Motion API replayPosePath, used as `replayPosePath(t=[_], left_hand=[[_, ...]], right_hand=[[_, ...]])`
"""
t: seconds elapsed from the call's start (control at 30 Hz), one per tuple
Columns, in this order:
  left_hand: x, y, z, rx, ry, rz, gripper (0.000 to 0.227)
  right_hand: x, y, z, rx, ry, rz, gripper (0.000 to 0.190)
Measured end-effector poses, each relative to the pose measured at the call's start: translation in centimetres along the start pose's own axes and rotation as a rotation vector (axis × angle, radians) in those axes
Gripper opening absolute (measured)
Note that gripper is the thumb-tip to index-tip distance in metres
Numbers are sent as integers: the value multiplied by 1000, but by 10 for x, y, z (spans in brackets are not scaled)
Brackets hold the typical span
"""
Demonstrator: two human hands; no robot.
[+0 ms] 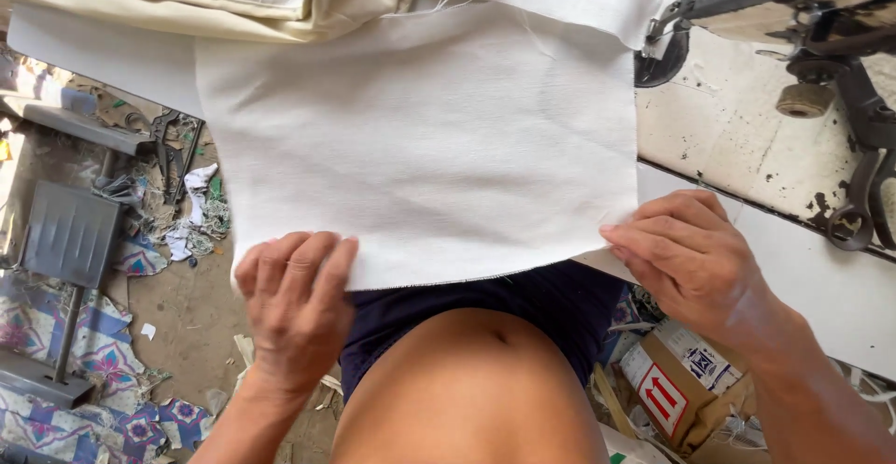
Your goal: Folding and aligning fabric pieces on a sewing machine table to prepare them for stitching.
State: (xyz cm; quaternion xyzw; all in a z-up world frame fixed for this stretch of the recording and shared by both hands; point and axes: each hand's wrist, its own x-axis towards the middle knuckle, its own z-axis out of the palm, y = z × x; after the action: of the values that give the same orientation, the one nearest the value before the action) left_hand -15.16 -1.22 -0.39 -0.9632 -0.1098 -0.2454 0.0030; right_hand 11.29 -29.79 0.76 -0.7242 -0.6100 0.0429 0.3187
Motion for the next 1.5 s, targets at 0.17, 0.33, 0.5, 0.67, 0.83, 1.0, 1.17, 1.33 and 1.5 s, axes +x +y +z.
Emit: replayPosePath(t=[0.17, 0.33, 0.5, 0.67, 0.83, 1.0, 1.17, 1.33, 1.5], left_hand=[[9, -34, -19, -369, -211, -64, 24], [58, -30, -24, -394, -360, 39, 29], [95, -8, -6, -250, -392, 247, 12], [115, 16, 10, -123, -638, 395, 27], [183, 32, 75, -61, -386, 643, 33], [210, 0, 47, -151, -45, 621, 14], [135, -42, 27, -52, -29, 593, 17], [114, -17, 3, -17, -275, 344, 37], [120, 73, -2, -354, -130, 625, 30]], right_hand=[[-13, 13, -8, 16, -48, 99, 23], [-48, 17, -22, -4, -69, 300, 20], [-78, 3, -35, 4, -34, 439, 19], [-125, -5, -32, -55, -67, 397, 31], [-125, -17, -22, -90, 53, 501, 27], [-95, -9, -11, -301, 227, 386, 20], [-78, -22, -11, -414, 254, 156, 8], [-84, -31, -5, -258, 194, 374, 23], [-78, -40, -2, -45, 214, 552, 21]])
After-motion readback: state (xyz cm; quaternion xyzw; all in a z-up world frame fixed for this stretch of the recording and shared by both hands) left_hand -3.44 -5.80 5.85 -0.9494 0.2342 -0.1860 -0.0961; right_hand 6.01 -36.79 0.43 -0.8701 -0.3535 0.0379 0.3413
